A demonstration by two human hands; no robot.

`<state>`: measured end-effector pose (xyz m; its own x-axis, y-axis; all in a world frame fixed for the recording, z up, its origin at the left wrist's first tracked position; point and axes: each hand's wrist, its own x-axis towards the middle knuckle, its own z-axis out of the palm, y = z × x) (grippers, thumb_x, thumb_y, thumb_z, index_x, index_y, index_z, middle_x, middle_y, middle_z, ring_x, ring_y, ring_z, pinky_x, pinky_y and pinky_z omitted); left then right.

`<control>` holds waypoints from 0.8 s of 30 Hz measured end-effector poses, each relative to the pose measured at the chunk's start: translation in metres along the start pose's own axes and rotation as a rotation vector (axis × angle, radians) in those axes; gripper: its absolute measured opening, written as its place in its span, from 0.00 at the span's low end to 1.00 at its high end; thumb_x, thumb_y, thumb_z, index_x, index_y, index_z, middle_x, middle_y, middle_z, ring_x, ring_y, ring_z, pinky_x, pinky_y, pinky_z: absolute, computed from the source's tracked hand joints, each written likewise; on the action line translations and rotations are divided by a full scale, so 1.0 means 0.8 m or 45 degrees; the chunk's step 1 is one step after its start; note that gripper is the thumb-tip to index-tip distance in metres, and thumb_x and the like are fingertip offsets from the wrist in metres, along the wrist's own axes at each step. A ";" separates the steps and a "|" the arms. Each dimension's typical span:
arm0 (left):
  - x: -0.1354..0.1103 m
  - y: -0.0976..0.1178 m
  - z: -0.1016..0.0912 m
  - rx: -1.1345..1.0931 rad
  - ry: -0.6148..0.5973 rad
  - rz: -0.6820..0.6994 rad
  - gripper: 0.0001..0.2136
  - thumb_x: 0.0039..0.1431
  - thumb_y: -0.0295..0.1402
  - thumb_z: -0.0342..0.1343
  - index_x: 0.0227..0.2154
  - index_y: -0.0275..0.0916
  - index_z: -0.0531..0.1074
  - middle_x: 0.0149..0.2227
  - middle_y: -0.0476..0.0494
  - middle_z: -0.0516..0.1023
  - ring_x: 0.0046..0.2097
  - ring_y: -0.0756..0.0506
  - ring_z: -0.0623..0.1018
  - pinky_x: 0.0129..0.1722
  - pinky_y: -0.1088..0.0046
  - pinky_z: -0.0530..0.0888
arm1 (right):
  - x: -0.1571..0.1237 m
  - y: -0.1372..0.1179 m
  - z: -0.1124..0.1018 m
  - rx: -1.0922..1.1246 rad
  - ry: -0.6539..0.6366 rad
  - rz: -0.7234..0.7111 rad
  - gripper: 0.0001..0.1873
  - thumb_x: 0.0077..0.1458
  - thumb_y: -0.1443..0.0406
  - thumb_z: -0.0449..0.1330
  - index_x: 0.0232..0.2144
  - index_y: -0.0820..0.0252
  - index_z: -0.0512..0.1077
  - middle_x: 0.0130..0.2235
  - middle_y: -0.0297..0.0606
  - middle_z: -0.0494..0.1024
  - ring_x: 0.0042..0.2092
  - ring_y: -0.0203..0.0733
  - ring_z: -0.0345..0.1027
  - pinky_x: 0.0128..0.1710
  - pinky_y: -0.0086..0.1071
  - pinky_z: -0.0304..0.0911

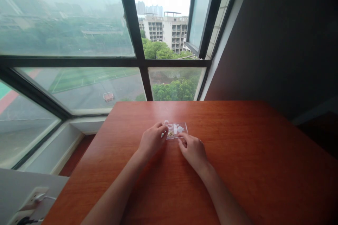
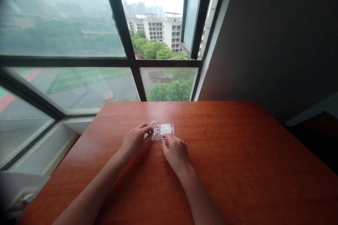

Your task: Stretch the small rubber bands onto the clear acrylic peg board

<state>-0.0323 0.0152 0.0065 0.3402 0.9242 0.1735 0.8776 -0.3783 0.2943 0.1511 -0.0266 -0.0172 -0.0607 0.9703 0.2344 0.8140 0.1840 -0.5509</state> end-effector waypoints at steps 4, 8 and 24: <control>0.000 0.002 0.001 0.029 -0.033 0.027 0.08 0.62 0.34 0.48 0.33 0.44 0.72 0.40 0.47 0.74 0.35 0.48 0.74 0.29 0.75 0.62 | 0.000 -0.001 -0.001 0.004 -0.010 0.000 0.10 0.56 0.67 0.56 0.40 0.52 0.75 0.31 0.32 0.80 0.31 0.38 0.71 0.31 0.27 0.54; -0.002 0.004 0.000 0.034 -0.065 0.042 0.08 0.61 0.33 0.48 0.33 0.44 0.73 0.41 0.46 0.74 0.36 0.47 0.75 0.29 0.75 0.62 | -0.001 -0.002 -0.001 0.006 -0.029 -0.002 0.10 0.57 0.66 0.56 0.40 0.52 0.75 0.32 0.32 0.80 0.32 0.38 0.72 0.31 0.27 0.54; 0.003 -0.064 -0.003 -0.226 -0.034 0.031 0.35 0.48 0.47 0.63 0.57 0.38 0.62 0.58 0.33 0.65 0.58 0.35 0.67 0.56 0.59 0.67 | 0.009 0.032 0.007 -0.295 0.206 0.127 0.19 0.57 0.59 0.56 0.49 0.62 0.71 0.52 0.52 0.70 0.53 0.55 0.61 0.51 0.45 0.58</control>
<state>-0.0771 0.0364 -0.0062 0.3716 0.9148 0.1582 0.7966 -0.4016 0.4518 0.1687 -0.0142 -0.0341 0.1037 0.9406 0.3232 0.9227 0.0304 -0.3844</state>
